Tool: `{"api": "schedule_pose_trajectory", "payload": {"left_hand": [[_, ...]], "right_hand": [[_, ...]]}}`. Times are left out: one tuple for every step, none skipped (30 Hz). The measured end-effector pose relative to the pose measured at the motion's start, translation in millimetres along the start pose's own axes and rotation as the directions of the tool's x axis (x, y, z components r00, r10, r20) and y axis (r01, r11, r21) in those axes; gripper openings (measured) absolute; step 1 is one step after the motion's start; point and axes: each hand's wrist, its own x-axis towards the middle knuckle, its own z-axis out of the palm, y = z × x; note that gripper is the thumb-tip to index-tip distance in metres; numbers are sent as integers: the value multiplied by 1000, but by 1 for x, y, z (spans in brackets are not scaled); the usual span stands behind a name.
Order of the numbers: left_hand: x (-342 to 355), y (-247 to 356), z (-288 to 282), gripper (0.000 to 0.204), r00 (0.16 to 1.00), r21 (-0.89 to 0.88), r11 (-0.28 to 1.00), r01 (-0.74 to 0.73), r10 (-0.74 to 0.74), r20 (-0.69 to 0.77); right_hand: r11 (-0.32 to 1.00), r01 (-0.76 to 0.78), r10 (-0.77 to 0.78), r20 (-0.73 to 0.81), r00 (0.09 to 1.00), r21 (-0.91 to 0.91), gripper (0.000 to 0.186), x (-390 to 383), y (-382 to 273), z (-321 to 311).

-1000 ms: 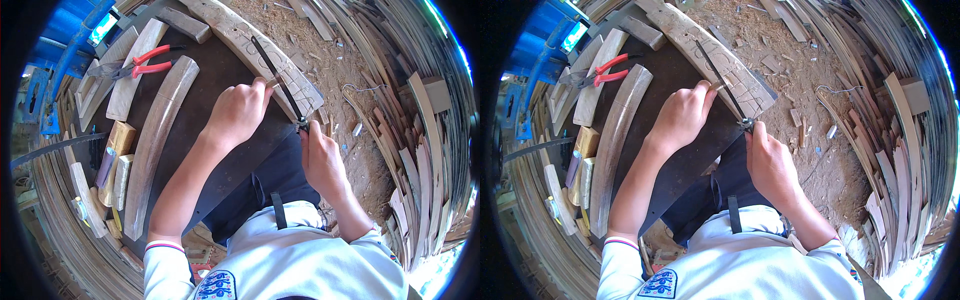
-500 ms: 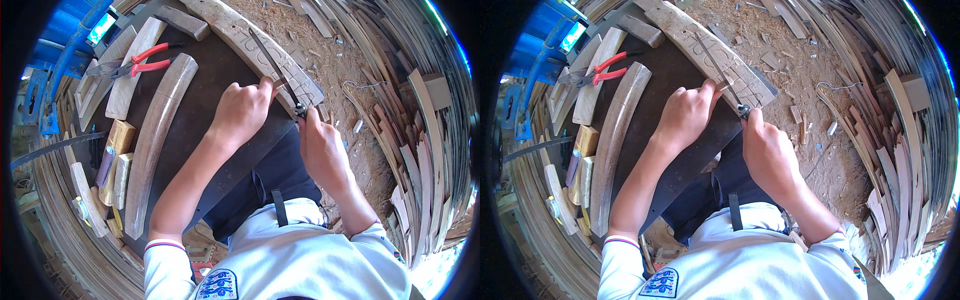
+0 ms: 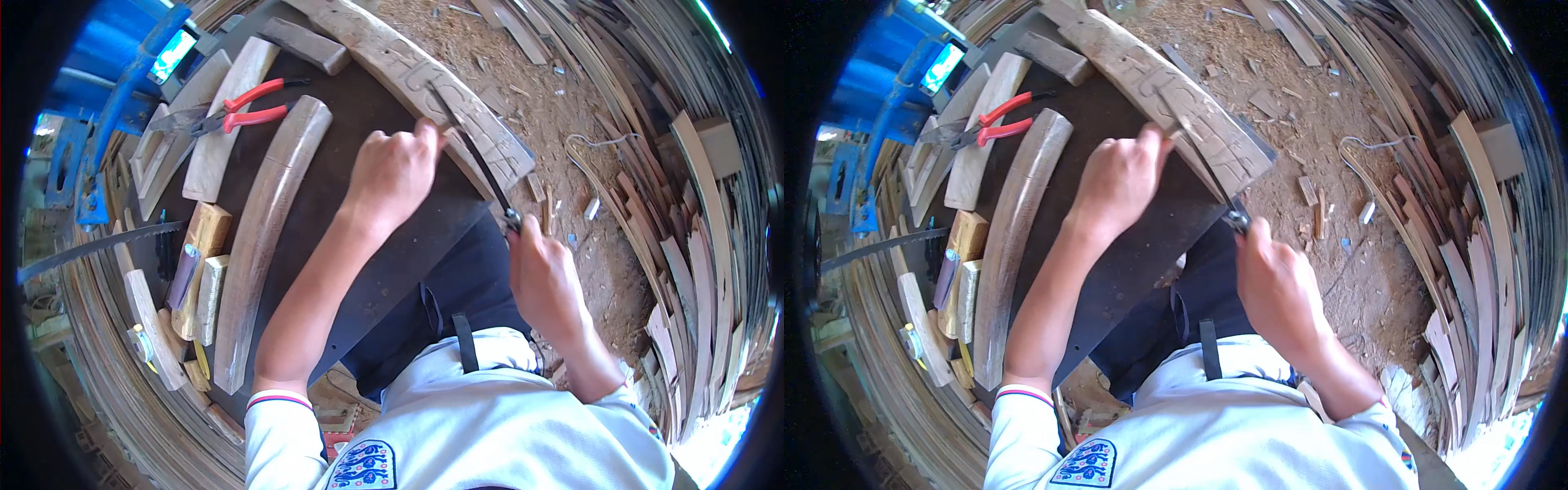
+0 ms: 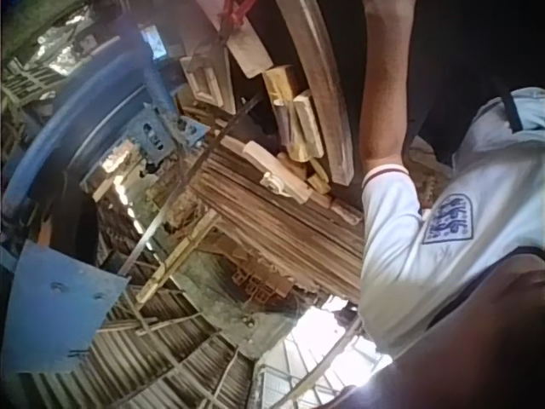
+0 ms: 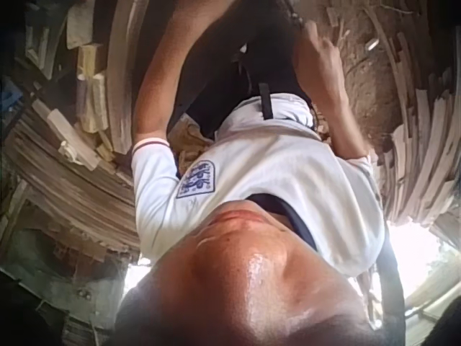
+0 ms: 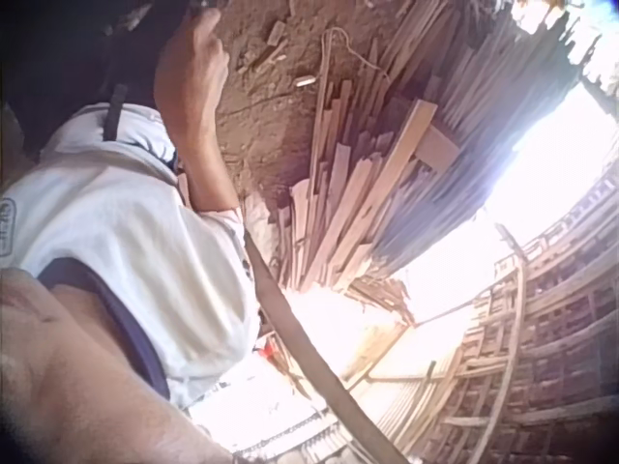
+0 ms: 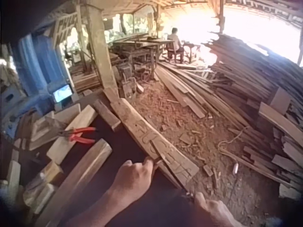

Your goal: The person sands a small wooden piece using sandpaper, cuts it with a small hand saw, measures wooden blocks with a tape measure, and brushes a wooden block with a brush.

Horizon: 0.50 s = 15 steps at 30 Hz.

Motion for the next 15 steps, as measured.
{"api": "schedule_pose_trajectory", "payload": {"left_hand": [[4,2,2,27,999,-11,999,-46,46,1],[2,2,2,28,996,-16,996,-89,89,11],[4,2,3,29,995,-2,995,-104,104,-1],[5,4,5,28,995,-40,994,-100,99,-9],[5,3,6,28,995,-16,995,-94,93,-19],[2,1,5,27,996,7,996,-88,88,-29],[0,-3,6,27,996,13,997,-80,80,-26],[1,-3,5,28,997,6,997,-72,72,-25],[2,-3,4,28,998,-3,998,-64,64,-24],[2,-2,4,28,998,-1,998,-62,62,-21],[4,-1,5,29,996,-7,996,-86,86,-12],[4,1,4,30,994,-13,994,-111,111,-4],[3,3,4,30,993,-18,993,-119,119,7],[3,5,3,30,996,-14,996,-91,92,11],[2,6,4,31,998,-9,998,-64,64,14]], "right_hand": [[1000,-2,2,-21,1000,-20,19,-5,5,-1],[998,-48,47,-13,999,-42,19,-3,3,-2],[999,-24,22,-31,999,-45,19,4,0,-4],[999,-1,-1,-46,999,-49,19,16,-1,-4],[997,11,-16,-72,997,-80,19,26,-4,1],[998,20,-25,-68,997,-66,19,22,-7,4],[999,8,-10,-40,999,-44,19,16,-7,5],[1000,-7,7,-18,1000,-28,18,8,-5,1],[1000,-28,28,-6,1000,-11,18,-4,0,-2],[1000,-28,28,-3,1000,-7,18,-4,0,-4],[999,-36,36,-10,999,-13,18,-4,0,-7],[999,-45,45,-17,999,-19,19,-2,1,-9],[1000,-13,12,-53,999,-28,20,8,0,-4],[999,-28,26,-52,998,-28,20,16,-3,-2],[999,-13,12,-42,999,-30,20,22,-5,1]]}}
